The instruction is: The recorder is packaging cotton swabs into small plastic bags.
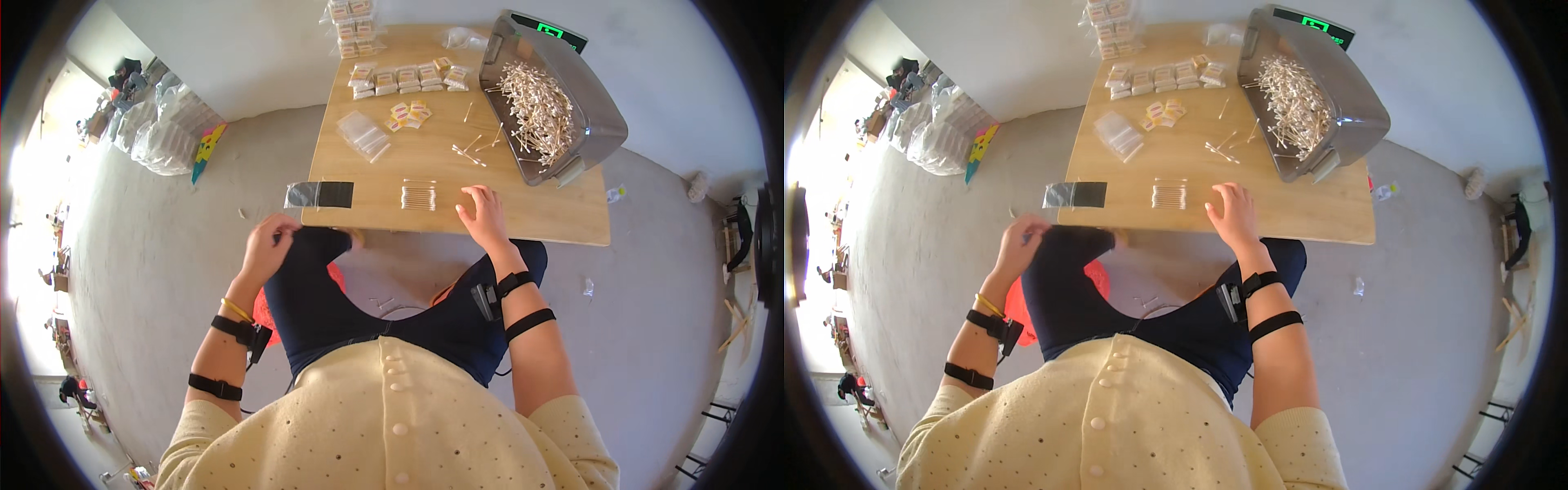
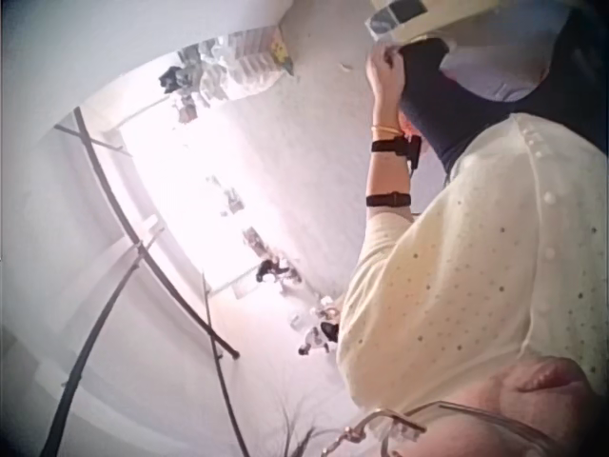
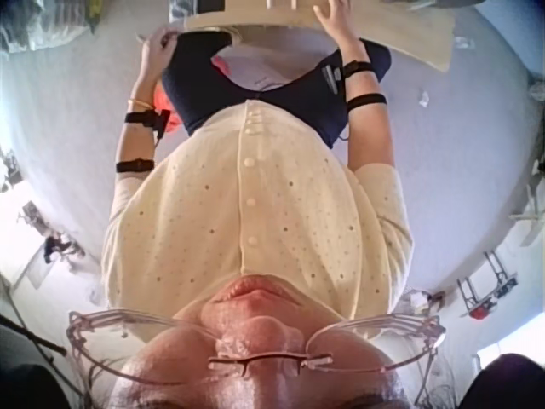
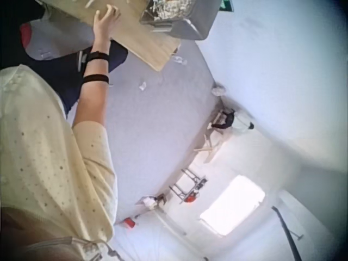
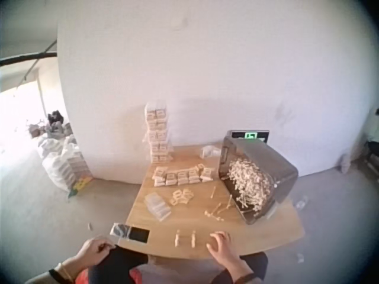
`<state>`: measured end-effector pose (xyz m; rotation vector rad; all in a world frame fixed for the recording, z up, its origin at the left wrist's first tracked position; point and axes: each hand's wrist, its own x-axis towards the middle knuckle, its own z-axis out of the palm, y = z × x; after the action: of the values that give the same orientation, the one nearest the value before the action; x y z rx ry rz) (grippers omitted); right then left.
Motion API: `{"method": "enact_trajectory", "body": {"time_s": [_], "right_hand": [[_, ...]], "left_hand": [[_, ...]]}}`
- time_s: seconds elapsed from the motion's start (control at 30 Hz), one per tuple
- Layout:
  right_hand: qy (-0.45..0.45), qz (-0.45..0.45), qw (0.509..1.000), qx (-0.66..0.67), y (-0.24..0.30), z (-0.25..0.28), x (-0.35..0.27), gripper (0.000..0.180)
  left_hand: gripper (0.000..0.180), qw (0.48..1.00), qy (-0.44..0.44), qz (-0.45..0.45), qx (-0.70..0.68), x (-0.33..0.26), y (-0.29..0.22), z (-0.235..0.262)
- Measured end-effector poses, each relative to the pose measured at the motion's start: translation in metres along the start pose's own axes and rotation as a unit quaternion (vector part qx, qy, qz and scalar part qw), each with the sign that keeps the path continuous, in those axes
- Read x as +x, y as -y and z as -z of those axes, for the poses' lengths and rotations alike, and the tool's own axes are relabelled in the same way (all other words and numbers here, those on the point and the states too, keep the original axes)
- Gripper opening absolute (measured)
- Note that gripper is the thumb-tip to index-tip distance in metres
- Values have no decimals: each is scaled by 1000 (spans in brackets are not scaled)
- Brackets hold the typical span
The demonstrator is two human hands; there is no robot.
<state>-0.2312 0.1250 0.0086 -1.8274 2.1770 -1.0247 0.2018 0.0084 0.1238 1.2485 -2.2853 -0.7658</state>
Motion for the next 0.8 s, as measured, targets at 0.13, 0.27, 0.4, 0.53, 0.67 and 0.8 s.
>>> {"method": "enact_trajectory", "body": {"time_s": [0.13, 0.27, 0.4, 0.53, 0.67, 0.8], "right_hand": [[15, 8, 999, 29, 16, -16, 24, 36], [21, 42, 999, 18, 35, -49, 54, 29], [51, 24, 991, 122, 40, -50, 66, 25], [44, -75, 991, 101, 32, -37, 66, 28], [70, -79, 994, -6, 26, -36, 61, 33], [93, -50, 993, -46, 25, -42, 59, 41]], "left_hand": [[19, 938, 342, 4, -57, 29, -23, -42], [22, 862, 506, -25, -21, 36, -11, -111], [23, 837, 544, -51, -17, 31, 28, -173], [27, 740, 660, -1, 129, 37, 33, -218], [31, 684, 716, 74, 115, -11, 44, -275], [32, 884, 430, 183, 8, -56, 62, -315]]}}
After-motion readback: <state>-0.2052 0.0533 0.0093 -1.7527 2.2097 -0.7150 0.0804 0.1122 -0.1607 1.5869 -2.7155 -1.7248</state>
